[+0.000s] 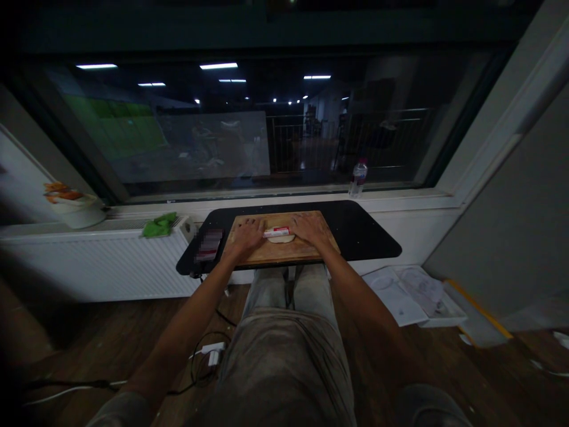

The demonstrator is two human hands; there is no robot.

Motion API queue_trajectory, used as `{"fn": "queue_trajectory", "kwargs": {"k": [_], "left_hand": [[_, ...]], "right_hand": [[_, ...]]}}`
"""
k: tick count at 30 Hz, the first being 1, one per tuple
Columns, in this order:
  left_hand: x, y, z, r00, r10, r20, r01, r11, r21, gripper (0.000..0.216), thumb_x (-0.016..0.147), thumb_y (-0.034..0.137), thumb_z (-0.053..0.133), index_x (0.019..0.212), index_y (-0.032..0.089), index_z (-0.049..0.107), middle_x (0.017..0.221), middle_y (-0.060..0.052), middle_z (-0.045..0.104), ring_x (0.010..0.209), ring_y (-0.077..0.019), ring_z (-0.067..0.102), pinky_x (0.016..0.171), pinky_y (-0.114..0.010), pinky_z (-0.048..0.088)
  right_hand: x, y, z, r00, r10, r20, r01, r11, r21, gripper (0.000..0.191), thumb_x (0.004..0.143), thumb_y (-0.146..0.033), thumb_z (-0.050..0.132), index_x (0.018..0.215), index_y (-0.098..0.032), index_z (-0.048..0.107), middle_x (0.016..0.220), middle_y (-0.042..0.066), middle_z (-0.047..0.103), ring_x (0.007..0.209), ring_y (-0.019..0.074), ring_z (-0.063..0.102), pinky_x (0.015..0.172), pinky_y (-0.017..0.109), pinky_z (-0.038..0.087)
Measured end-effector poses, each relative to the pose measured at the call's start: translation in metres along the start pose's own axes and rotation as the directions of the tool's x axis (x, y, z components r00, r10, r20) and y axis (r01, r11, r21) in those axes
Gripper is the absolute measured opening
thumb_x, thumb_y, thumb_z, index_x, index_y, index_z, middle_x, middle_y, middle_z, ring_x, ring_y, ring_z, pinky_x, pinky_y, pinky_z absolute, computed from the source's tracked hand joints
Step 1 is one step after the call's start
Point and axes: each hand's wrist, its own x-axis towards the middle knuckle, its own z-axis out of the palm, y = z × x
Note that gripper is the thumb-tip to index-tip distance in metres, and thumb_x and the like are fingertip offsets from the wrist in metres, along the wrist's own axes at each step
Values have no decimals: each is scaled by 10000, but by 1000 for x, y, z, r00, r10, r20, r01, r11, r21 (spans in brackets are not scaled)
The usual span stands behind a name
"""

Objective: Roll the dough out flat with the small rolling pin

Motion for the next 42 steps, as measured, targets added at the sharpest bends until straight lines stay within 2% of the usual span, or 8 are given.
{"fn": "queue_trajectory", "kwargs": {"k": [3,9,13,22,26,33,37,42], "left_hand": [[-5,2,3,998,-48,-41,47,999,-21,518,1179,374,368,1577,158,621,1480,-254,721,1413,-435,629,1170,-648,502],[-17,6,6,993,-53,-101,49,998,-51,540,1161,366,423,1646,180,572,1432,-231,757,1401,-423,645,1160,-602,520],[-30,13,-1,992,-91,-91,88,996,-34,575,1169,360,386,1675,137,545,1476,-254,737,1403,-426,646,1165,-611,513],[-52,33,-12,985,-156,-69,156,988,-1,587,1185,326,358,1702,107,529,1509,-250,734,1483,-400,621,1183,-558,498],[-61,40,-9,982,-161,-98,160,987,-18,578,1195,342,356,1694,118,545,1522,-249,726,1500,-407,611,1210,-572,481],[-78,55,-7,978,-164,-126,163,986,-14,612,1211,388,326,1725,113,515,1512,-272,713,1471,-422,622,1196,-574,493],[-82,58,-6,977,-166,-136,163,986,-37,619,1211,412,331,1710,110,537,1518,-284,699,1455,-422,628,1180,-565,497],[-80,56,-10,980,-143,-140,138,990,-39,611,1207,408,324,1697,132,561,1466,-261,733,1413,-418,644,1151,-569,509]], "right_hand": [[0,0,2,1000,21,0,-21,1000,4,523,1194,-327,361,1486,-167,764,1545,163,748,1443,337,691,1184,444,524],[-3,-2,1,1000,11,6,-11,1000,-24,498,1187,-309,388,1443,-170,792,1536,165,755,1406,346,711,1149,434,538],[-4,-4,-4,998,62,25,-62,998,0,505,1188,-306,362,1411,-188,799,1487,152,784,1359,339,737,1113,423,550],[3,-4,-2,997,49,61,-48,999,-13,536,1168,-249,342,1427,-152,801,1500,162,777,1384,318,725,1149,394,524],[15,-1,7,1000,4,6,-4,1000,9,507,1149,-211,405,1504,-148,761,1586,141,726,1445,285,686,1211,389,490],[33,5,16,997,-71,-34,69,996,-54,441,1139,-214,470,1392,-226,831,1489,106,792,1401,280,684,1217,407,471],[37,6,16,992,-127,-18,126,990,-69,443,1146,-192,445,1337,-206,845,1464,114,801,1398,259,686,1256,400,429],[31,5,21,999,-11,-47,13,999,33,456,1152,-228,440,1386,-161,825,1464,155,796,1389,294,707,1217,416,488]]}}
